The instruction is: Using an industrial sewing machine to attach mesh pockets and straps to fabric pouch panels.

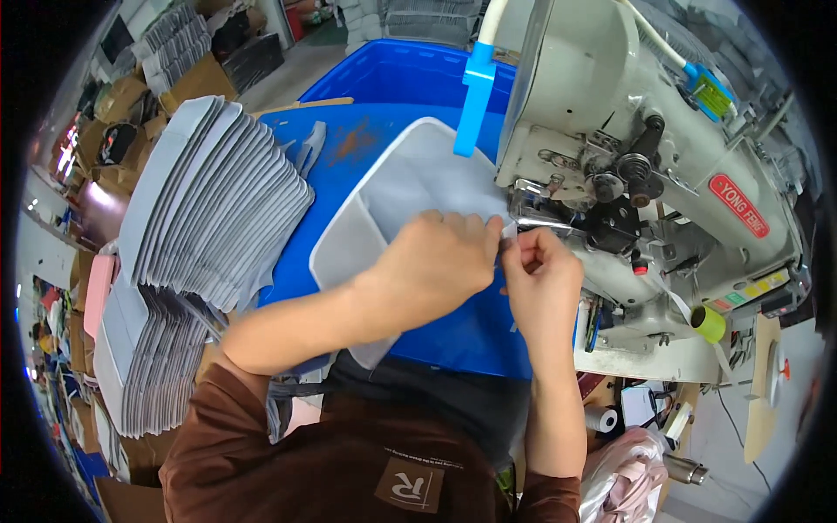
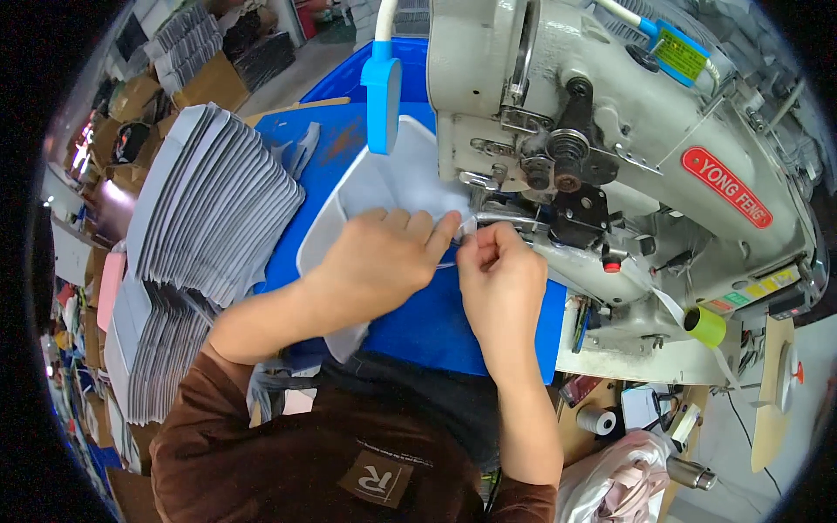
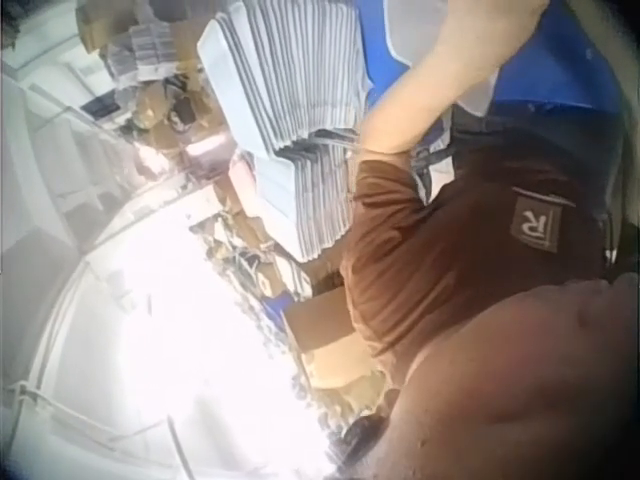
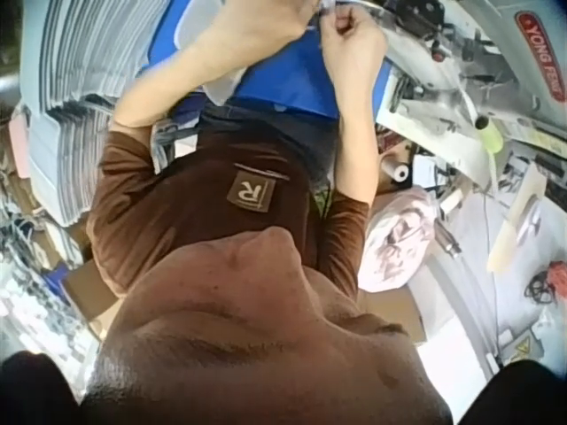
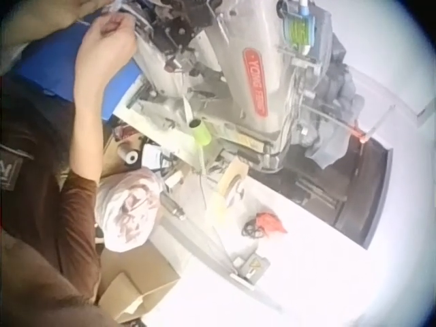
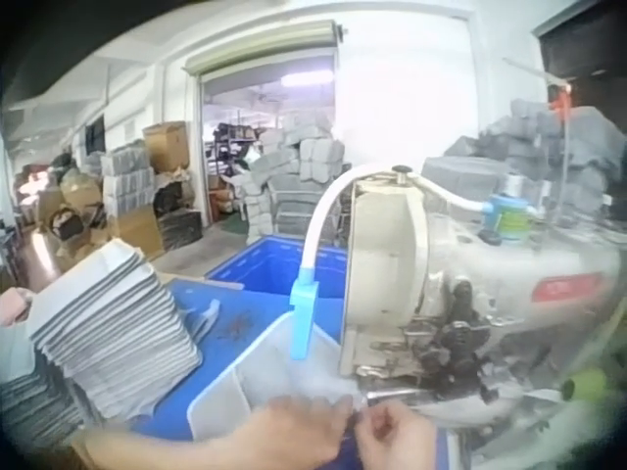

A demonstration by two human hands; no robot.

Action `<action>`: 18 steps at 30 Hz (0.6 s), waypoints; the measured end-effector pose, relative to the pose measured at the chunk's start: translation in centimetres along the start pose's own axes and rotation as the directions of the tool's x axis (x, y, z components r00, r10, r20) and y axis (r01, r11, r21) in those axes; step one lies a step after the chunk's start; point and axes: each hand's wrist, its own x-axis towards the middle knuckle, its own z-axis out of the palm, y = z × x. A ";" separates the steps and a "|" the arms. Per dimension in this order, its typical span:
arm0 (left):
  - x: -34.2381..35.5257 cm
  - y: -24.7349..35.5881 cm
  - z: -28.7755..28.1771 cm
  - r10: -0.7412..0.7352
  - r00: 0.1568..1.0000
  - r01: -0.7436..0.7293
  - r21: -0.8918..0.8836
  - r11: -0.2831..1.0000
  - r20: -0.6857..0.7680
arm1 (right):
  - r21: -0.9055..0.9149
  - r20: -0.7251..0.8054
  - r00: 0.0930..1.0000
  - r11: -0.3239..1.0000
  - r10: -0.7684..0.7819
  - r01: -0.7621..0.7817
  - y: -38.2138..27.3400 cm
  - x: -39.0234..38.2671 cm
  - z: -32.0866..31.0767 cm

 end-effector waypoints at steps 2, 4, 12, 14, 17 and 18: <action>0.7 1.6 -0.4 -0.050 0.999 0.050 -0.045 0.998 -0.010 | -0.068 -0.010 0.997 0.994 -0.081 0.080 -0.1 0.1 -0.1; 1.3 3.1 -0.5 -0.108 0.994 0.106 -0.090 0.990 -0.019 | -0.080 0.007 0.999 0.996 -0.049 0.049 -0.9 0.1 -0.6; 2.4 6.6 -0.4 -0.471 0.878 0.470 -0.333 0.817 0.082 | 0.327 0.127 0.991 0.942 0.036 -0.076 0.6 0.4 -1.0; 1.7 6.5 -0.8 -0.430 0.892 0.441 -0.475 0.761 0.139 | 0.354 0.152 0.987 0.929 0.056 -0.107 1.3 0.3 -1.5; -2.8 10.9 0.6 -0.127 0.966 -0.078 -0.726 0.683 -0.223 | 0.363 0.175 0.982 0.922 0.074 -0.134 1.2 0.0 -2.0; -3.9 12.3 0.7 0.068 0.927 -0.341 -0.756 0.559 -0.368 | 0.343 0.182 0.980 0.929 0.080 -0.139 1.1 -0.1 -2.0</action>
